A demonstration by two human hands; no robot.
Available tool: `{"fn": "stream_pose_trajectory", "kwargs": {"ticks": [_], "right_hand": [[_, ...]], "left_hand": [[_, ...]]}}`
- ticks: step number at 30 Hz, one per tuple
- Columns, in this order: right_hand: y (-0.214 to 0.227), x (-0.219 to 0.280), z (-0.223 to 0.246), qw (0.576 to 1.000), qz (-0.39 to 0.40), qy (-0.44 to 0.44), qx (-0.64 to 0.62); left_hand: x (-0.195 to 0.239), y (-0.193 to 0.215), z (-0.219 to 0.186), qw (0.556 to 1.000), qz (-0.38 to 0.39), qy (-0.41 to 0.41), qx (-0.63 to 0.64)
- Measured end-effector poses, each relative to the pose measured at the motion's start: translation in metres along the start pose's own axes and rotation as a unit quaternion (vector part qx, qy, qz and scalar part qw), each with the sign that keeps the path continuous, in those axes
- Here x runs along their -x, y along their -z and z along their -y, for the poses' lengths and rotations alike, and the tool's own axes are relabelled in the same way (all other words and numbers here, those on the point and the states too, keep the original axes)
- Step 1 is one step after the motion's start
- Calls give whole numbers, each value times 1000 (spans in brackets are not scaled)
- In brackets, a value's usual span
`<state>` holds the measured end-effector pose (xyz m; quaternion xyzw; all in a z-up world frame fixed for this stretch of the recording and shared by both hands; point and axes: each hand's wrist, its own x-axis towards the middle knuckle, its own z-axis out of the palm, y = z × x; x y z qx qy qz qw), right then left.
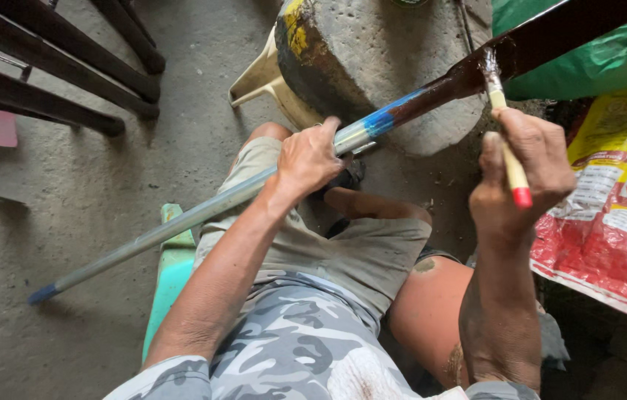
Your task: The person paints the metal blade and shaft of a long-handled tool with dark brown paint using a brush. They repeatedly dip the brush into a paint can and apply paint along the blade and shaft, rotating the tool to cover different sides.
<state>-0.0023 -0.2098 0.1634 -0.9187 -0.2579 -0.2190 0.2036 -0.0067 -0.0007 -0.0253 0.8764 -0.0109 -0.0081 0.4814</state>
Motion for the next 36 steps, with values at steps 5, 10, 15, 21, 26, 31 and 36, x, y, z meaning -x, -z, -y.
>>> {"fn": "stream_pose_trajectory", "kwargs": {"ticks": [5,10,15,21,26,31,36], "right_hand": [[-15,9,35,995,71,70,27],[-5,5,29,979,97,-52,-173],[12,-6,-7,999,13,-9,-29],[-5,3,14,996,36,60,52],[-8,16,30,994,95,36,-50],[8,14,11,970,67,-118,-201],[9,6,1,974,49,-96,-202]], "left_hand": [[-10,10,4,995,74,39,56],[-18,18,10,984,111,21,137],[-27,43,21,938,308,81,135],[-27,39,21,898,368,104,219],[-19,29,20,919,293,96,247],[-23,21,14,965,175,26,196],[-17,9,-9,989,60,60,122]]}}
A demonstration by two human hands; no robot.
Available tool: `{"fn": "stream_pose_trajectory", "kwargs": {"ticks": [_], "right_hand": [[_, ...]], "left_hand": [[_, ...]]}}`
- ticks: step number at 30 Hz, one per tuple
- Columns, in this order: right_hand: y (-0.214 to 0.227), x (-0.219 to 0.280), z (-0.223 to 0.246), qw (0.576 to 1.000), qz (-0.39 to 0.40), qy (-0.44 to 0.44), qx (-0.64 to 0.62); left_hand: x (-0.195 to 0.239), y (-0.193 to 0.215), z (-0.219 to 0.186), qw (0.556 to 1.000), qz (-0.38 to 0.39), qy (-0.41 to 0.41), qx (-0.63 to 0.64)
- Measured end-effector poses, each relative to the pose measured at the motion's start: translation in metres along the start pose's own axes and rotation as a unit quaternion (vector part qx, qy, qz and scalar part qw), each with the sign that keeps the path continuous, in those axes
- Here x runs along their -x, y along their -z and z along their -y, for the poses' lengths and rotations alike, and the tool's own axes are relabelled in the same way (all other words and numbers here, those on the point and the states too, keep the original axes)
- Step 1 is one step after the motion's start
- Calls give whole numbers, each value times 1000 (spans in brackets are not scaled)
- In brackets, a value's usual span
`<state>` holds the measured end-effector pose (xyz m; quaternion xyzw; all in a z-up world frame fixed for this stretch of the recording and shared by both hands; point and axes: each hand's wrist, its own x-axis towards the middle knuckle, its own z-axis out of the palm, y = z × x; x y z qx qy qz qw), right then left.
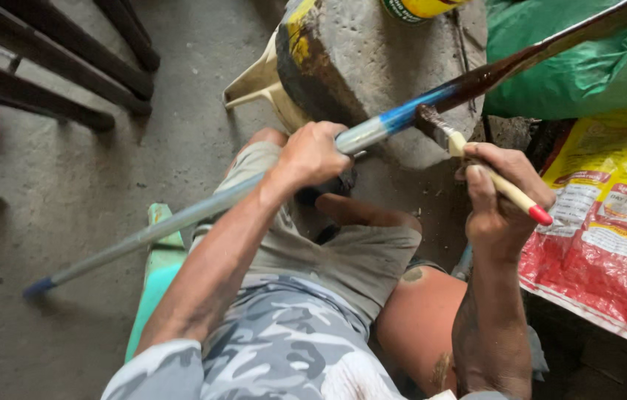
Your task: The person paints the metal blade and shaft of a long-handled tool with dark brown paint using a brush. They repeatedly dip the brush into a paint can and apply paint along the blade and shaft, rotating the tool to cover different sides.
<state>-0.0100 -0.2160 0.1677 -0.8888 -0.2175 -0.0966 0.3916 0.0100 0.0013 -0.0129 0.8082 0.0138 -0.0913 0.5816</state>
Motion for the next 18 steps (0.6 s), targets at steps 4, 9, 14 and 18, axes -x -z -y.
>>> {"fn": "stream_pose_trajectory", "kwargs": {"ticks": [4,9,14,18], "right_hand": [[5,-8,-1,994,-30,1,108],[0,-6,-5,947,-34,151,281],[-27,5,7,962,49,116,244],[-17,9,14,994,54,12,93]], "left_hand": [[4,-11,-5,995,-62,-23,-75],[8,-20,-1,990,-96,-33,-100],[7,-21,0,987,-109,-41,-112],[9,-29,4,981,-132,-54,-131]]}}
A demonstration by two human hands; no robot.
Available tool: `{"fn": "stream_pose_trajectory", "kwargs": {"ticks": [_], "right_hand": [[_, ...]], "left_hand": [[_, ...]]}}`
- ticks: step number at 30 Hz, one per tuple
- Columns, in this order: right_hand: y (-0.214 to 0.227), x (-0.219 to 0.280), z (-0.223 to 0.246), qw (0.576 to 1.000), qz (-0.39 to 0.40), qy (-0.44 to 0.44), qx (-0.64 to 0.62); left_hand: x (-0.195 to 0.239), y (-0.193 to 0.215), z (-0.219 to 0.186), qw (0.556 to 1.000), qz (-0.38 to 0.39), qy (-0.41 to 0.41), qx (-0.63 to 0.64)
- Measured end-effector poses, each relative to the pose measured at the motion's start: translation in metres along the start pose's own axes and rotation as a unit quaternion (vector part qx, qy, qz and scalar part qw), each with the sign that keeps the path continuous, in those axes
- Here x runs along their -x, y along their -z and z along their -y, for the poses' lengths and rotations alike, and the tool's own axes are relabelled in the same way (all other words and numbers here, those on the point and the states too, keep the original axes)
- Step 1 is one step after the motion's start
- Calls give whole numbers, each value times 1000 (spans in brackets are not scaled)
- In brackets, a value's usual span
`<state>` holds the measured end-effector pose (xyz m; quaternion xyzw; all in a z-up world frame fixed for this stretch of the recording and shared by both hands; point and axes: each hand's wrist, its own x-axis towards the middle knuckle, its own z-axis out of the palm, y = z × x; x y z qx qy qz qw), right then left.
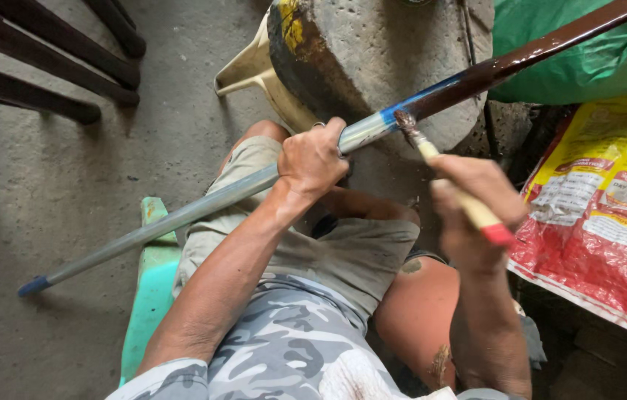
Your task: The person paints the metal blade and shaft of a long-handled tool with dark brown paint using a brush. They repeatedly dip the brush into a paint can and apply paint along the blade and shaft, rotating the tool to cover different sides.
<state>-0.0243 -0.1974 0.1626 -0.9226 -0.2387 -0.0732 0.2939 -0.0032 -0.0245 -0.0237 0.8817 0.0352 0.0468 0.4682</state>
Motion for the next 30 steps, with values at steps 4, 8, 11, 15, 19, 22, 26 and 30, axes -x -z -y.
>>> {"fn": "stream_pose_trajectory", "kwargs": {"ticks": [4,8,11,15,19,22,26,30], "right_hand": [[15,-15,-13,998,-60,21,26],[20,-25,-15,978,-97,97,155],[11,-19,-6,978,-91,96,159],[-7,-10,4,980,-16,108,164],[-7,-6,1,999,-3,50,-14],[7,-13,-9,992,-60,-102,-53],[15,-22,-17,986,-79,80,119],[-5,-10,-7,969,-70,120,206]], "left_hand": [[3,-5,3,999,-34,-14,-4],[0,-8,4,997,-64,-41,-16],[7,-11,6,995,-86,-47,-19],[6,-12,4,995,-87,-44,-26],[7,-10,5,993,-98,-55,-23],[7,-9,3,994,-93,-49,-10],[7,-8,5,994,-97,-46,-22],[6,-10,5,993,-99,-50,-25]]}}
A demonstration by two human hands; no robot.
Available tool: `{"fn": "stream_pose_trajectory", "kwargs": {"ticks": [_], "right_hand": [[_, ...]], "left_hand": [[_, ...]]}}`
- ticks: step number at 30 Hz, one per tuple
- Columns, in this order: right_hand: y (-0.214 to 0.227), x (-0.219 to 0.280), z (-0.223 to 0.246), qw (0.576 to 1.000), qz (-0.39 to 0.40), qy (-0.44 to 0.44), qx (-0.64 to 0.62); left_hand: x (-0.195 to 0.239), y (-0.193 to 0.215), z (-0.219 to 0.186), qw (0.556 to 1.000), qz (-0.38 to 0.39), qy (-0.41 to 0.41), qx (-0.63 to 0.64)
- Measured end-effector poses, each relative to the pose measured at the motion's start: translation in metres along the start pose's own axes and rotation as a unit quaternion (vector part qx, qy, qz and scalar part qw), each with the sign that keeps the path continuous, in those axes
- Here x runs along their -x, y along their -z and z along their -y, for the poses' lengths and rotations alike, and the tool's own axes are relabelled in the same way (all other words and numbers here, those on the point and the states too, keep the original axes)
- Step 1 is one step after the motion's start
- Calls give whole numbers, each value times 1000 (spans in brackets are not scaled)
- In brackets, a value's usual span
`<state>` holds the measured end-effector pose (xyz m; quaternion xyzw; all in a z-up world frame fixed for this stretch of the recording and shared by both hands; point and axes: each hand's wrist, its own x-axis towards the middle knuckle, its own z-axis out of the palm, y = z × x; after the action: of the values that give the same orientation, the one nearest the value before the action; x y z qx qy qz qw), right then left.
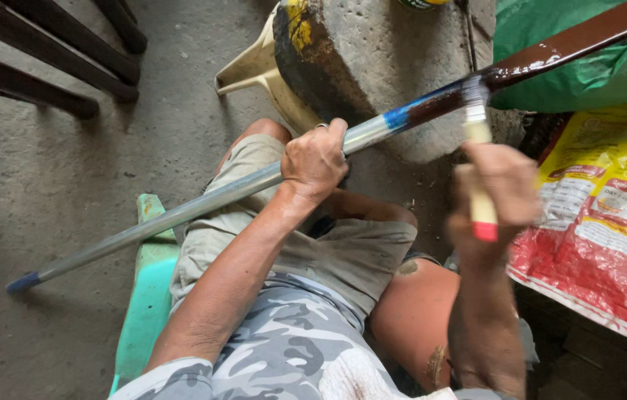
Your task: The person paints the metal blade and shaft of a long-handled tool with dark brown paint using a brush. They repeatedly dip the brush into a paint can and apply paint along the blade and shaft, rotating the tool to cover different sides.
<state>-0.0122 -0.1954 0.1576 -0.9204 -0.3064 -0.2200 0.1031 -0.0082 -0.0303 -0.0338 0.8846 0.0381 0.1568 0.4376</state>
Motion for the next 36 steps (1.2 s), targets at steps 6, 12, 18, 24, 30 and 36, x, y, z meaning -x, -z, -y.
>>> {"fn": "stream_pose_trajectory", "kwargs": {"ticks": [6,12,18,24,30,36], "right_hand": [[-1,13,17,979,87,-50,-180],[14,-8,-25,990,21,-54,-127],[17,-15,-22,1000,-22,2,-7],[2,5,20,995,60,-25,-74],[10,1,3,977,32,-85,-194],[18,-8,-14,997,-15,-66,-41]], "left_hand": [[2,0,1,1000,16,13,1],[-5,1,12,994,103,13,45],[-35,27,52,865,426,115,238],[-32,36,41,834,443,185,270],[-20,38,31,939,289,83,168],[-4,36,15,969,192,127,87]]}}
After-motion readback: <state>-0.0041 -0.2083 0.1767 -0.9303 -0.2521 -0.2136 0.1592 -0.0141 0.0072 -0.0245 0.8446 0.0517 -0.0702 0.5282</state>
